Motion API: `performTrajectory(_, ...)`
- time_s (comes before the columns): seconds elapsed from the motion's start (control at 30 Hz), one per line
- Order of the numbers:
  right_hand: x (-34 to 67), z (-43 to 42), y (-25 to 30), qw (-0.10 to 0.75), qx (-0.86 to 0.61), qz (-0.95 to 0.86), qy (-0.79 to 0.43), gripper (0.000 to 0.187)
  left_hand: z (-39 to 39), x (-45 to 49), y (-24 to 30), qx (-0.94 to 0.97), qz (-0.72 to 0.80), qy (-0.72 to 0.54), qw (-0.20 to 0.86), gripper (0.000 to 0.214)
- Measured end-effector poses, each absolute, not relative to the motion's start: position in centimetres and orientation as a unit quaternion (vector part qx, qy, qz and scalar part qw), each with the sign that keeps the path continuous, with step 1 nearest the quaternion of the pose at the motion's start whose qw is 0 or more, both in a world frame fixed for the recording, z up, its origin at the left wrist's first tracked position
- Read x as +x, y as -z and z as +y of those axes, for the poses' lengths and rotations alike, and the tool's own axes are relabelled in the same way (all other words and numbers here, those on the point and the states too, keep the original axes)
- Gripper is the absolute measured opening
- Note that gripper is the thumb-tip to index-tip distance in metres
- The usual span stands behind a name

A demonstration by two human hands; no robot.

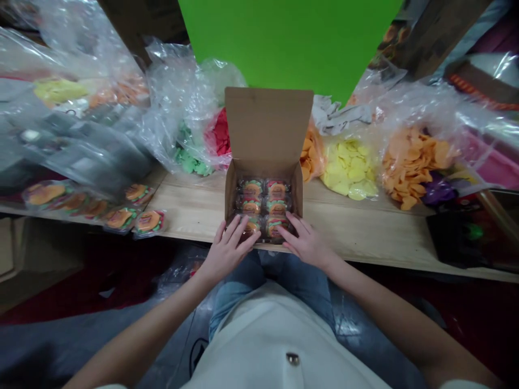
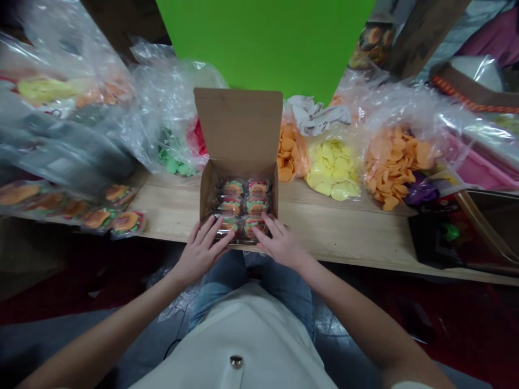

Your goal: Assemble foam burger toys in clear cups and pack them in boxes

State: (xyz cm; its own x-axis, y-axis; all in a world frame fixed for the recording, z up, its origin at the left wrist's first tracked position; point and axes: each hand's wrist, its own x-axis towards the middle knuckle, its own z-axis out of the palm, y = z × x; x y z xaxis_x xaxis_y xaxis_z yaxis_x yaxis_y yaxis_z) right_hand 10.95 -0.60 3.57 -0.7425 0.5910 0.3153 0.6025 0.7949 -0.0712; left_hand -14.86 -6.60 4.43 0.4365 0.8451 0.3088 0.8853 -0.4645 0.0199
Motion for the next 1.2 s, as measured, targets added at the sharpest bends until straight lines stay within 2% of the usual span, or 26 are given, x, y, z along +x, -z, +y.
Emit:
performTrajectory(0.3, 13.0, 0.2, -5.4, 0.134, -0.268, -0.953, -0.042, 0.055, -5.9, -16.5, -3.9, -0.857, -0.488, 0.146, 0.081, 0.046)
performTrajectory(0.5, 14.1, 0.6, -5.6, 0.171, -0.240, -0.955, -0.030, 0.030, -6.0, -16.5, -4.3, -0.857, -0.485, 0.148, 0.087, 0.044)
performTrajectory(0.7, 14.2, 0.4, -4.0, 0.155, -0.269, -0.950, 0.021, 0.047, -5.3, -17.2, -3.9, -0.847, -0.501, 0.153, 0.087, 0.045)
performTrajectory(0.97, 13.2, 0.6, -3.7, 0.165, -0.331, -0.929, 0.031, 0.044, -4.8, -16.0, -5.1, -0.821, -0.542, 0.171, 0.057, 0.043)
performTrajectory(1.07, 13.4, 0.6, -3.6, 0.139, -0.325, -0.935, 0.037, 0.051, -4.9, -14.7, -5.3, -0.810, -0.557, 0.175, 0.053, 0.048)
performTrajectory(1.2, 13.3, 0.4, -3.5, 0.131, -0.338, -0.931, 0.042, 0.059, -4.7, -14.2, -4.9, -0.799, -0.570, 0.181, 0.061, 0.043)
